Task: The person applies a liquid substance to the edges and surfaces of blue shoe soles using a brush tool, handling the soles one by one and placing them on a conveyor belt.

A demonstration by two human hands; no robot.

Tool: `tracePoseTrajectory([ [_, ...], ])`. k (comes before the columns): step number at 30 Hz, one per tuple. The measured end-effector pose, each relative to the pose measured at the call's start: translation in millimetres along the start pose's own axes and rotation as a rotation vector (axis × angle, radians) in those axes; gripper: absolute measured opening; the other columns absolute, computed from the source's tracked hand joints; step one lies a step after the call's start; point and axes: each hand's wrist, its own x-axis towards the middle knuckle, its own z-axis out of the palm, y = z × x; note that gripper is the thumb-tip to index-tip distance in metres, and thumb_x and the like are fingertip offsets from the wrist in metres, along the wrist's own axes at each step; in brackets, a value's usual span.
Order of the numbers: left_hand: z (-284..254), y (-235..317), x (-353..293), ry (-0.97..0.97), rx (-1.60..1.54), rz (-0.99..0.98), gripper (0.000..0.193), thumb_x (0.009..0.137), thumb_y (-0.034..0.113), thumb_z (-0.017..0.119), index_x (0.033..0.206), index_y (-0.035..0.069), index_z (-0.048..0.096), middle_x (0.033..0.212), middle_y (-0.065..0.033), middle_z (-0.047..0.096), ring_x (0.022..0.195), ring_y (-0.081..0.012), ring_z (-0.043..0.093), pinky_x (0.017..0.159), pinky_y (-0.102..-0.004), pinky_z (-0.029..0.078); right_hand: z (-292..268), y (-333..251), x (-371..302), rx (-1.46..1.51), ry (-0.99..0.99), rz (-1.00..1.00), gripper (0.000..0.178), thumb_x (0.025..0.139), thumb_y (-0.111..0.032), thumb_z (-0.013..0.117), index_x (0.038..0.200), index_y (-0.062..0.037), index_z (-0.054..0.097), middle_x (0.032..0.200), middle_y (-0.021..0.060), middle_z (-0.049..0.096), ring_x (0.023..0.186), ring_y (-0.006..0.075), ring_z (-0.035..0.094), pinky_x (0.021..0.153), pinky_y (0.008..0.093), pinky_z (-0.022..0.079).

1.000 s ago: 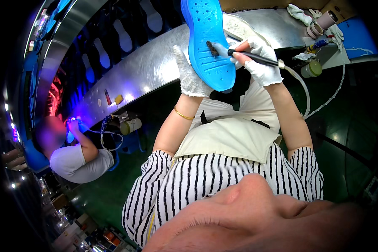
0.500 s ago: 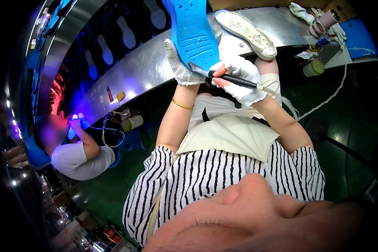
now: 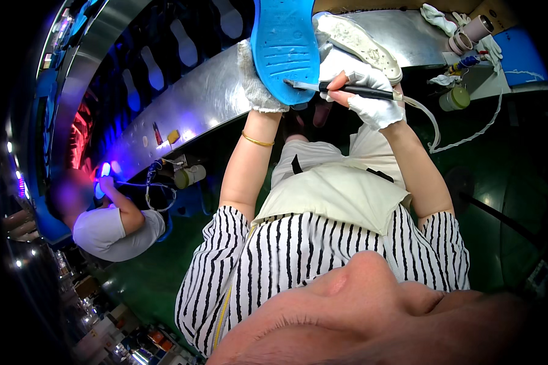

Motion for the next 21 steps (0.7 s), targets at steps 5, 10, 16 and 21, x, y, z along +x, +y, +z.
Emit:
tracePoseTrajectory([
  [5, -6, 13, 8, 0.067, -0.085, -0.081, 0.085, 0.082, 0.068, 0.043, 0.143, 0.010, 0.031, 0.143, -0.0221, 0.033, 0.131, -0.0382, 0.035, 0.106, -0.0504, 0.034, 5, 6, -13, 0.125, -0.127, 0.110, 0.008, 0.078, 0.001, 0.066, 0.085, -0.0014, 0.062, 0.083, 0.0073, 0.064, 0.071, 0.0110, 0.060, 0.065, 0.0247, 0.050],
  [10, 0, 13, 11, 0.026, 0.028, -0.085, 0.080, 0.084, 0.064, 0.044, 0.139, 0.007, 0.038, 0.136, -0.0231, 0.042, 0.124, -0.0376, 0.045, 0.101, -0.0467, 0.041, -4, -5, -14, 0.245, -0.079, 0.229, 0.011, 0.077, 0.003, 0.065, 0.081, -0.0021, 0.056, 0.088, 0.0105, 0.064, 0.078, 0.0130, 0.061, 0.072, 0.0242, 0.048],
  [16, -3, 21, 16, 0.414, 0.221, -0.154, 0.058, 0.089, 0.049, 0.048, 0.119, -0.001, 0.055, 0.110, -0.0199, 0.062, 0.093, -0.0309, 0.064, 0.083, -0.0424, 0.053, -5, -17, 14, -0.308, -0.072, -0.404, 0.019, 0.066, 0.009, 0.066, 0.081, -0.0024, 0.062, 0.090, 0.0108, 0.063, 0.079, 0.0227, 0.062, 0.073, 0.0315, 0.050],
  [21, -8, 29, 24, 0.517, 0.355, -0.248, 0.051, 0.090, 0.043, 0.050, 0.111, -0.003, 0.059, 0.102, -0.0196, 0.065, 0.084, -0.0294, 0.066, 0.074, -0.0388, 0.056, -6, -10, 16, -0.246, -0.163, -0.333, 0.014, 0.069, 0.006, 0.066, 0.080, -0.0026, 0.063, 0.090, 0.0090, 0.064, 0.082, 0.0196, 0.062, 0.074, 0.0288, 0.050],
])
